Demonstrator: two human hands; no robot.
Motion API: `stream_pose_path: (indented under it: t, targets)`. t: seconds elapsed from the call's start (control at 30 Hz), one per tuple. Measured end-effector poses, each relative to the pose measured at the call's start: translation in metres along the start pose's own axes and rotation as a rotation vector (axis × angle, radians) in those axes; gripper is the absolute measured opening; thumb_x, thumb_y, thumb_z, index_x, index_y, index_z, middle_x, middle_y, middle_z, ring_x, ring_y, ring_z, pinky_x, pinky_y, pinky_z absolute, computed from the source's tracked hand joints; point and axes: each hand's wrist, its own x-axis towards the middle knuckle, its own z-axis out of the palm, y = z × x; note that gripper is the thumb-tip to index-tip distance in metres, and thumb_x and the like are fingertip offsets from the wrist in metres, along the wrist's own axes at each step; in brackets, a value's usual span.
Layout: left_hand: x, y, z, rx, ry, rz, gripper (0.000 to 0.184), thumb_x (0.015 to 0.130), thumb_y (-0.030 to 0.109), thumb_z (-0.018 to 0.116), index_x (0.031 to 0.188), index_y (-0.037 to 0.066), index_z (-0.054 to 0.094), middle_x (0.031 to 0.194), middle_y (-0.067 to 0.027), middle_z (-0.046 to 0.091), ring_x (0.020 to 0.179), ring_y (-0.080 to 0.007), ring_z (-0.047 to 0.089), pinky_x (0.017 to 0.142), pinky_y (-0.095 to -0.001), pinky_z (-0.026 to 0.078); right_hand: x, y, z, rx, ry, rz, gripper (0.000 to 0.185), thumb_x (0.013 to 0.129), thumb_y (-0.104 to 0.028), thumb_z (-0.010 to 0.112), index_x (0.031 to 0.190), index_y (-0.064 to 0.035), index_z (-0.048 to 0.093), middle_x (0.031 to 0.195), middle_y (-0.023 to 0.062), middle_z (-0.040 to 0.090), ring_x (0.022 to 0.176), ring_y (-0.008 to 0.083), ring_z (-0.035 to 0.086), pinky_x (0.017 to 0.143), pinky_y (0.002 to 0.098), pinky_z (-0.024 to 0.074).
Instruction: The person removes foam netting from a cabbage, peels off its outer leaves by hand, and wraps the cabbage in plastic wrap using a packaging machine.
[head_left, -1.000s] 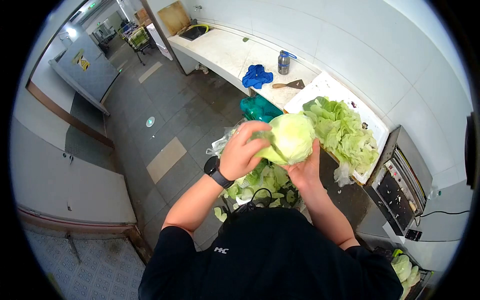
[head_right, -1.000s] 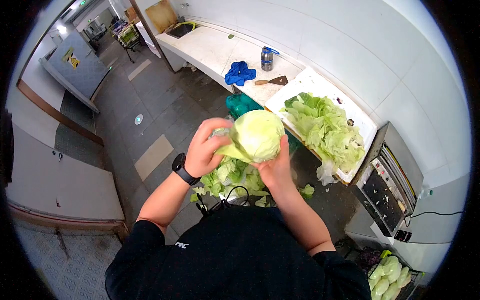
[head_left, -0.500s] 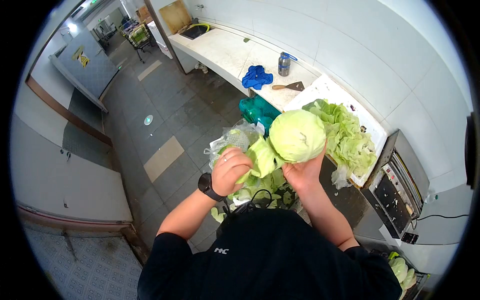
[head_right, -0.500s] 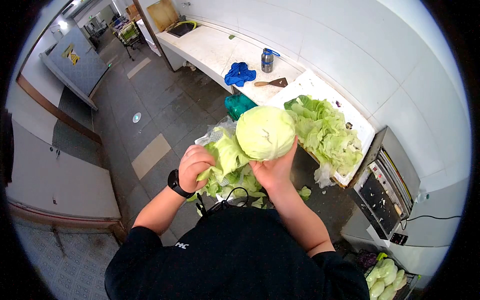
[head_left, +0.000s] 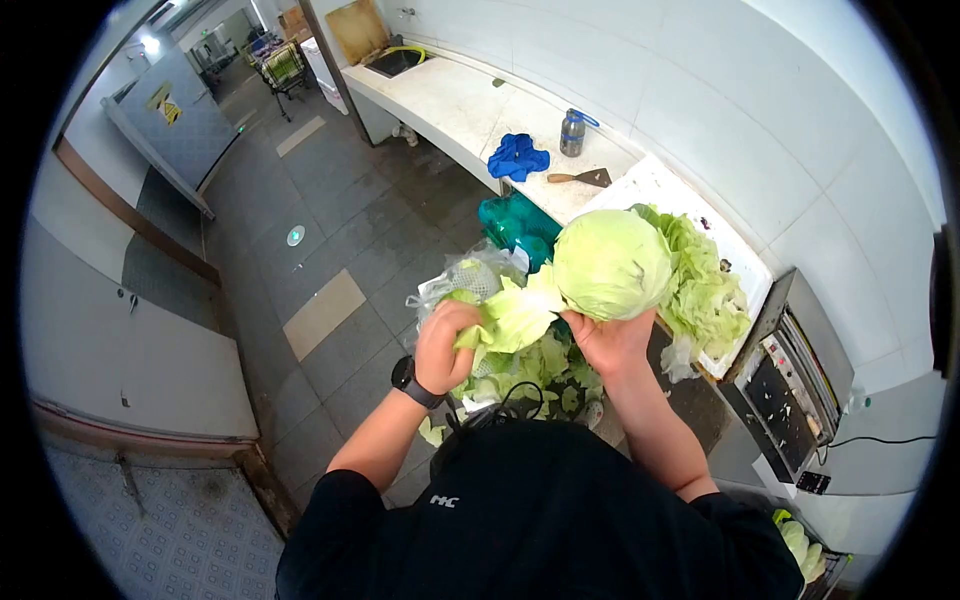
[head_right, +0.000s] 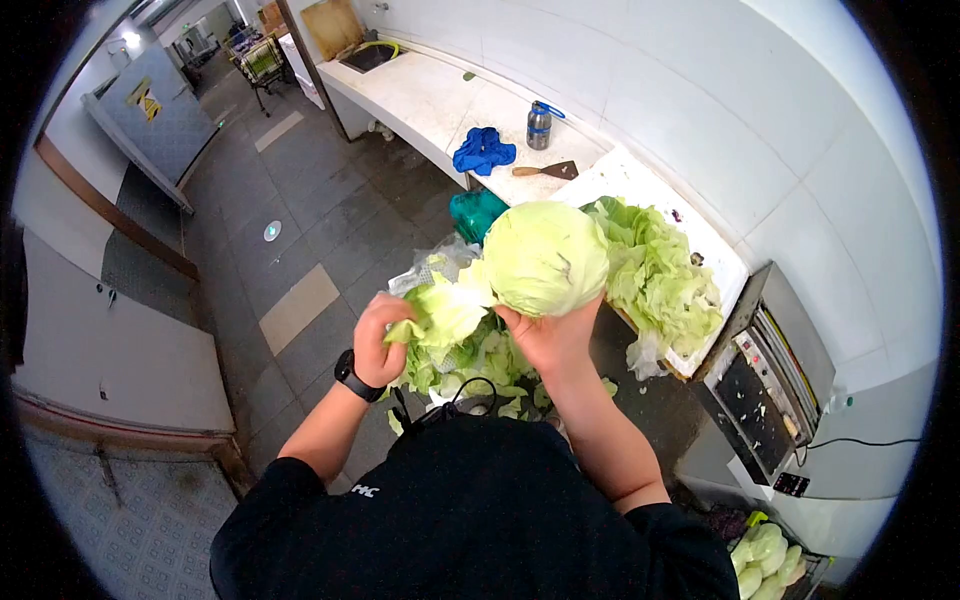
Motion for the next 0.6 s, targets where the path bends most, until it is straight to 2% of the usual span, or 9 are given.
stream_pose_path:
  t: [0.1,0.13,0.17,0.23,0.3,0.37,0.43,0.5,0.6]
  targets:
    - [-0.001,0.009,0.005,-0.494,-0.142,-0.450,0.033,0.084,0.010,0.053,0.117,0.004,0.051,0.114,-0.0118,0.059,0.104,-0.0245,0.057,0.092,-0.0383,0.045,-0.001,0.003,0.013,-0.043,0.138,-0.064,0.074,0.094,-0.068,0.034,0.148,-0.0188,0.040,0.148,0.0093,0.046,0.135,0.0344,0.047,0.106,0.0572,0.0431]
    - [0.000,0.002,0.008,-0.663,-0.207,-0.512,0.049,0.094,0.038,0.049,0.127,0.003,0.049,0.123,-0.0099,0.055,0.116,-0.0206,0.051,0.100,-0.0392,0.042,-0.001,0.005,0.017,-0.045,0.137,-0.059,0.074,0.094,-0.068,0.034,0.148,-0.0188,0.040,0.148,0.0093,0.046,0.135,0.0344,0.047,0.106,0.0572,0.0431]
    - [0.002,-0.005,0.015,-0.661,-0.199,-0.510,0.049,0.094,0.038,0.049,0.127,0.003,0.049,0.123,-0.0099,0.055,0.116,-0.0206,0.051,0.100,-0.0392,0.042,-0.001,0.006,0.020,-0.053,0.170,-0.091,0.073,0.095,-0.067,0.033,0.149,-0.0195,0.039,0.149,0.0090,0.045,0.136,0.0339,0.046,0.108,0.0559,0.0411]
    - [0.009,-0.012,0.037,-0.883,-0.206,-0.899,0.086,0.093,0.073,0.039,0.144,0.004,0.038,0.128,-0.0117,0.052,0.125,-0.0236,0.047,0.108,-0.0443,0.037,0.001,0.009,0.020,-0.064,0.199,-0.114,0.072,0.095,-0.066,0.033,0.150,-0.0202,0.038,0.150,0.0086,0.044,0.137,0.0333,0.044,0.110,0.0546,0.0391]
    - [0.031,0.011,0.048,-0.895,-0.314,-1.101,0.105,0.085,0.087,0.028,0.156,0.009,0.021,0.145,-0.0148,0.041,0.138,-0.0264,0.039,0.115,-0.0495,0.030,0.007,0.016,0.008,-0.003,0.169,-0.174,0.069,0.098,-0.060,0.032,0.151,-0.0169,0.037,0.151,0.0103,0.042,0.138,0.0306,0.044,0.112,0.0488,0.0380]
    - [0.047,0.020,0.070,-1.191,-0.207,-1.052,0.086,0.096,0.075,0.019,0.159,0.017,0.013,0.163,-0.0110,0.022,0.147,-0.0277,0.028,0.116,-0.0517,0.030,0.008,0.019,-0.003,-0.216,0.168,-0.164,0.066,0.100,-0.054,0.032,0.152,-0.0145,0.033,0.151,0.0113,0.042,0.138,0.0293,0.044,0.112,0.0468,0.0384]
    - [0.049,0.018,0.071,-1.585,-0.041,-1.002,0.079,0.100,0.069,0.021,0.157,0.015,0.022,0.160,-0.0087,0.030,0.148,-0.0249,0.027,0.116,-0.0492,0.031,0.006,0.013,-0.006,-0.434,0.153,-0.165,0.063,0.102,-0.048,0.033,0.154,-0.0121,0.029,0.151,0.0124,0.041,0.138,0.0280,0.044,0.112,0.0447,0.0387]
    - [0.049,0.014,0.074,-1.497,0.058,-1.014,0.073,0.102,0.064,0.023,0.156,0.014,0.024,0.157,-0.0088,0.035,0.145,-0.0244,0.032,0.115,-0.0439,0.032,-0.004,0.005,0.014,-0.978,0.287,-0.235,0.069,0.102,-0.047,0.041,0.156,-0.0087,0.023,0.153,0.0107,0.039,0.140,0.0260,0.041,0.114,0.0445,0.0374]
    - [0.040,0.000,0.085,-1.224,0.161,-0.944,0.061,0.106,0.050,0.031,0.153,0.010,0.028,0.149,-0.0088,0.043,0.136,-0.0243,0.043,0.112,-0.0369,0.036,-0.014,0.010,0.011,-0.830,0.197,-0.190,0.081,0.098,-0.049,0.053,0.158,-0.0093,0.015,0.156,0.0108,0.034,0.141,0.0258,0.038,0.115,0.0426,0.0351]
